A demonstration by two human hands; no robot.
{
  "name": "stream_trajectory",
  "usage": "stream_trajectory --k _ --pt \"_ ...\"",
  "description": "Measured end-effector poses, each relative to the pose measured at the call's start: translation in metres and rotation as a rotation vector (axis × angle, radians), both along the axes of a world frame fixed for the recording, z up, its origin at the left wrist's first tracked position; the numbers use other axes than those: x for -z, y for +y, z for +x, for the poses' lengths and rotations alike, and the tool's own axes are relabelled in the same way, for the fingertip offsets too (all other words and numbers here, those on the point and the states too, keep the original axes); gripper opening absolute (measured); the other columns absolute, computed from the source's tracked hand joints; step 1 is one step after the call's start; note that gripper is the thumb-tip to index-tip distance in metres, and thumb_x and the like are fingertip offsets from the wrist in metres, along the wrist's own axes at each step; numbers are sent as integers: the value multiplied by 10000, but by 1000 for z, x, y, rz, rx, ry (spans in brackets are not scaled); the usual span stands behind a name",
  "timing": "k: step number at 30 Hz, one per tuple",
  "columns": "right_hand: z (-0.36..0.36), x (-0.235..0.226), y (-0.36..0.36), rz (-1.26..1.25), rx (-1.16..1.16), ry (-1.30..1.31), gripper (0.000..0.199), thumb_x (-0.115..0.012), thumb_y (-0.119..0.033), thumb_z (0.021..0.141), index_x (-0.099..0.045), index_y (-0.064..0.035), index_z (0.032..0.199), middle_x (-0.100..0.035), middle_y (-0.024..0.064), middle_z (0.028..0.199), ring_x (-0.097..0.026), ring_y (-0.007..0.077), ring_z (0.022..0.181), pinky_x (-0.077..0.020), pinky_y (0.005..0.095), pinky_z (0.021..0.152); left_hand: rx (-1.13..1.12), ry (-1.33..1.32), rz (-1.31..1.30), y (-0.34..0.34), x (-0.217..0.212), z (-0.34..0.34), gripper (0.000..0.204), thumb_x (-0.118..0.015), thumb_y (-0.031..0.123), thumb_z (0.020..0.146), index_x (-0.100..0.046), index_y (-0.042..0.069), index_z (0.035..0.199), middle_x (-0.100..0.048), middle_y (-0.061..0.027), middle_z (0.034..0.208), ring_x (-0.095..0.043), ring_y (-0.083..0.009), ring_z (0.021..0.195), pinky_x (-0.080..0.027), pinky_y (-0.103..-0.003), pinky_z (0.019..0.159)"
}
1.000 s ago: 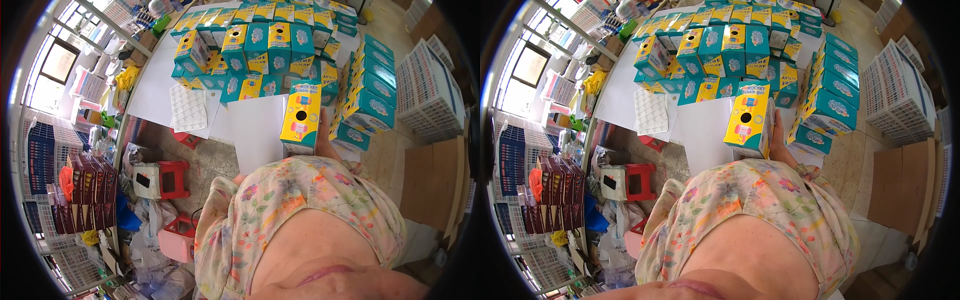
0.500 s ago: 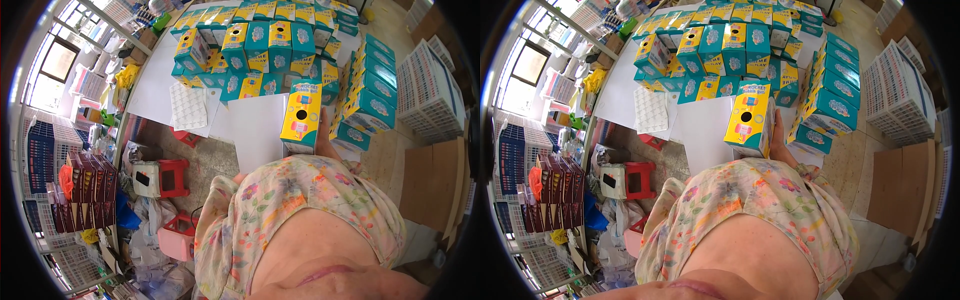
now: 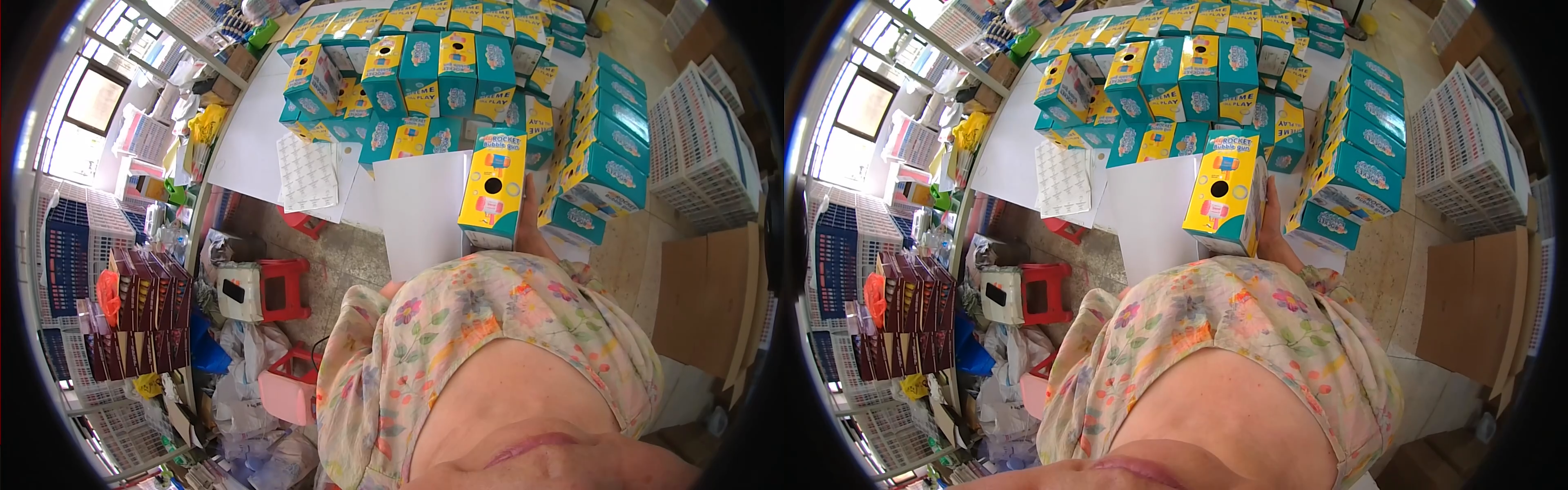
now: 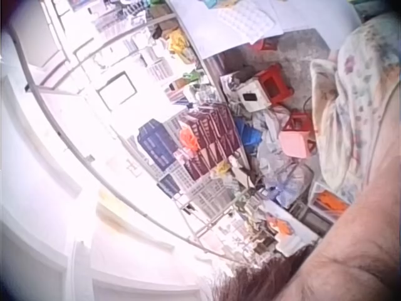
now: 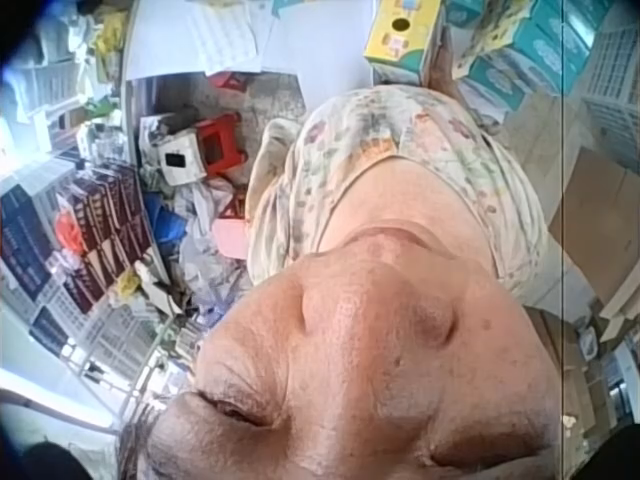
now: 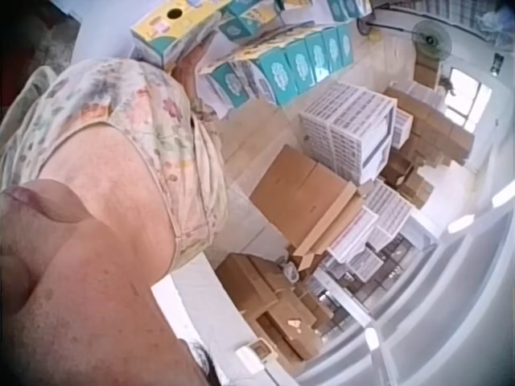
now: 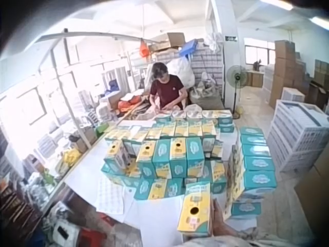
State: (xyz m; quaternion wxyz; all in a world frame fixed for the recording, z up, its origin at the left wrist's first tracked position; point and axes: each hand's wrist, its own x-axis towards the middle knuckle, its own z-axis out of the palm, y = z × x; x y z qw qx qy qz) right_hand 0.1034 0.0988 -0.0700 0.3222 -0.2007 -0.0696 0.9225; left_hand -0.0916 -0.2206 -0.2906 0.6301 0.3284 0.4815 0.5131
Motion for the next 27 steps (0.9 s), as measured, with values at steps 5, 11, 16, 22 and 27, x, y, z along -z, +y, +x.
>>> stream_trajectory --k 5,11,16,22,27 --pt "1 9 3 19 -11 -3 564 -431 -558 923 -530 -122 1266 -643 46 1146 -650 209 943 -537 348 798 -58 -184 -31 -6 -2 3 399 -466 211 976 -447 42 1336 -478 -113 1337 -435 -205 1239 -364 -314 1031" --pt "0 2 -1 0 -11 3 576 -431 -569 919 -522 -121 1269 -637 42 1156 -649 207 943 -534 347 804 -128 -352 -15 8 -39 9 423 -489 243 966 -444 51 1340 -510 -90 1289 -439 -194 1237 -369 -338 1039" --pt "-4 -14 9 144 -58 111 512 -422 -481 957 -488 -104 1297 -608 57 1198 -621 213 1011 -514 354 854 -198 -431 117 37 -108 10 440 -500 260 960 -439 55 1345 -517 -73 1268 -440 -189 1238 -371 -357 1043" --pt "6 -12 37 307 -110 247 474 -427 -362 979 -421 -49 1334 -574 118 1223 -596 238 1056 -485 362 920 -332 -533 261 169 -178 14 462 -514 281 953 -433 60 1350 -525 -52 1242 -441 -183 1238 -373 -379 1047" --pt "11 -60 43 496 -32 -118 621 -449 -437 960 -280 -80 1439 -458 106 1367 -473 241 1230 -387 387 1033 -386 -488 243 183 -234 26 537 -536 336 933 -397 63 1374 -518 -27 1224 -440 -179 1243 -382 -417 1046"
